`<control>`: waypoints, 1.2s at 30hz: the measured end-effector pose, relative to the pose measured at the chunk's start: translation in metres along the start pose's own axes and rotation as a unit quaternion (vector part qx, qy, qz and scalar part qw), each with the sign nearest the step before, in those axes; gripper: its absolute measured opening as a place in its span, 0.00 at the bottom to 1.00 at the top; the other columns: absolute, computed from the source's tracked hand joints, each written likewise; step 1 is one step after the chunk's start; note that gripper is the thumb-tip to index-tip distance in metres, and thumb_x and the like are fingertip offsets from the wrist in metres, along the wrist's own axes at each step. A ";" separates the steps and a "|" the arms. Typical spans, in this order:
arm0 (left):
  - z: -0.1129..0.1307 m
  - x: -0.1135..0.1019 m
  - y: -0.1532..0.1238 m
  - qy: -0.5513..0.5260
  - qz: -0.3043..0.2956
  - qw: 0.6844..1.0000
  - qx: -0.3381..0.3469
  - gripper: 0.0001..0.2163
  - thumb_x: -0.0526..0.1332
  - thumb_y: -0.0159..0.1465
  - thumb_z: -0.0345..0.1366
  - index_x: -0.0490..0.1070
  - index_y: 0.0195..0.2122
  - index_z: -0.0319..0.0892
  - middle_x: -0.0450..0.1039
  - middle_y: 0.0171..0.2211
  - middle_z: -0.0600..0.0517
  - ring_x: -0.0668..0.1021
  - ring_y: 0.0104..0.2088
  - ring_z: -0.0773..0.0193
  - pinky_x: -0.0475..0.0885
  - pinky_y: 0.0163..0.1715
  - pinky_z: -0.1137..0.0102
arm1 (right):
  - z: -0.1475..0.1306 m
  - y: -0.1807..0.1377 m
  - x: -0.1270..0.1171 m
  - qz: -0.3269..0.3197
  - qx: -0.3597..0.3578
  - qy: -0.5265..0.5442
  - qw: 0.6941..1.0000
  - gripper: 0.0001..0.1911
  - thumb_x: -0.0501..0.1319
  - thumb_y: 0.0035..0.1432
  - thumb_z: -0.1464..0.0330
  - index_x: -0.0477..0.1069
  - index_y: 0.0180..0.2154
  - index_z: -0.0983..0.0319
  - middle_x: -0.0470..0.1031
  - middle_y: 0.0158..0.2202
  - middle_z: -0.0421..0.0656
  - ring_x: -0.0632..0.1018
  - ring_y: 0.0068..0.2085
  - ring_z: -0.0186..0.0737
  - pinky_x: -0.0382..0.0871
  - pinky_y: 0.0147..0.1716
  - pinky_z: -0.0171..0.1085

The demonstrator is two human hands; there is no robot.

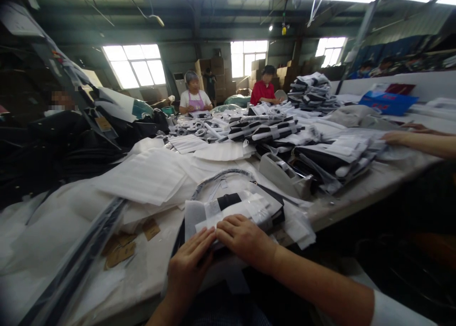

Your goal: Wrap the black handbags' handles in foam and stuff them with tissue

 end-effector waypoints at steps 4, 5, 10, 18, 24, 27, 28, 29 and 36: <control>0.004 -0.001 -0.003 0.029 0.007 0.999 0.041 0.16 0.53 0.70 0.27 0.71 0.55 0.43 0.77 0.53 0.51 0.79 0.52 0.58 0.77 0.51 0.60 | -0.002 -0.003 0.002 0.013 -0.006 -0.018 1.000 0.06 0.57 0.68 0.72 0.71 0.43 0.64 0.78 0.41 0.45 0.76 0.42 0.43 0.71 0.43 0.42; 0.005 -0.001 -0.004 0.035 0.008 0.998 0.053 0.15 0.54 0.70 0.26 0.71 0.56 0.42 0.77 0.53 0.51 0.79 0.53 0.58 0.73 0.55 0.58 | -0.003 -0.004 0.002 0.025 -0.010 -0.020 0.999 0.06 0.55 0.69 0.72 0.71 0.43 0.64 0.78 0.41 0.45 0.76 0.40 0.42 0.71 0.41 0.41; 0.015 -0.006 0.000 0.045 0.002 0.996 0.081 0.13 0.55 0.71 0.27 0.72 0.54 0.40 0.77 0.53 0.51 0.77 0.55 0.57 0.45 0.69 0.48 | -0.005 -0.015 0.002 0.087 -0.005 -0.016 0.996 0.11 0.52 0.71 0.72 0.72 0.38 0.63 0.79 0.37 0.43 0.76 0.36 0.39 0.71 0.39 0.37; 0.023 -0.009 -0.012 0.039 -0.032 0.987 0.156 0.18 0.49 0.71 0.22 0.69 0.58 0.36 0.73 0.58 0.48 0.69 0.63 0.60 0.62 0.64 0.62 | -0.008 -0.018 0.003 0.116 -0.003 -0.007 0.993 0.13 0.51 0.71 0.72 0.72 0.36 0.62 0.80 0.38 0.43 0.78 0.38 0.37 0.73 0.43 0.37; 0.016 -0.005 -0.019 0.016 -0.051 0.989 0.138 0.21 0.52 0.68 0.21 0.67 0.60 0.40 0.74 0.57 0.51 0.70 0.61 0.60 0.62 0.64 0.61 | -0.010 -0.036 -0.005 0.116 -0.012 0.005 0.993 0.14 0.50 0.72 0.73 0.74 0.44 0.65 0.80 0.47 0.44 0.78 0.48 0.38 0.70 0.56 0.41; 0.017 -0.003 -0.020 0.015 -0.073 0.989 0.128 0.22 0.53 0.67 0.21 0.66 0.61 0.40 0.72 0.59 0.51 0.70 0.62 0.59 0.61 0.65 0.58 | -0.018 -0.068 -0.006 0.103 -0.026 -0.029 0.994 0.17 0.51 0.71 0.75 0.71 0.55 0.63 0.76 0.56 0.43 0.72 0.59 0.40 0.62 0.64 0.46; 0.017 -0.003 -0.020 0.015 -0.077 0.989 0.124 0.22 0.53 0.67 0.22 0.66 0.61 0.41 0.72 0.59 0.51 0.70 0.62 0.59 0.61 0.65 0.58 | -0.021 -0.078 -0.003 0.095 -0.026 -0.046 0.994 0.18 0.51 0.71 0.75 0.70 0.58 0.61 0.75 0.58 0.42 0.70 0.62 0.41 0.60 0.65 0.47; 0.016 -0.002 -0.020 0.015 -0.079 0.990 0.119 0.22 0.54 0.67 0.22 0.66 0.61 0.41 0.72 0.59 0.51 0.70 0.62 0.59 0.62 0.65 0.58 | -0.023 -0.087 0.001 0.087 -0.026 -0.061 0.994 0.20 0.50 0.71 0.76 0.69 0.59 0.59 0.74 0.59 0.41 0.68 0.63 0.42 0.58 0.66 0.49; 0.016 -0.003 -0.019 0.022 -0.065 0.989 0.131 0.19 0.55 0.69 0.25 0.67 0.60 0.41 0.73 0.58 0.49 0.72 0.60 0.59 0.68 0.61 0.61 | -0.034 -0.087 0.019 0.139 -0.052 -0.024 0.989 0.16 0.52 0.70 0.75 0.75 0.50 0.59 0.80 0.51 0.40 0.75 0.57 0.38 0.63 0.63 0.47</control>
Point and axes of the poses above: each hand's wrist, its own y-axis towards the middle knuckle, its own x-axis out of the palm, z = x × y, the point moved 7 cm from there along y, towards the middle knuckle
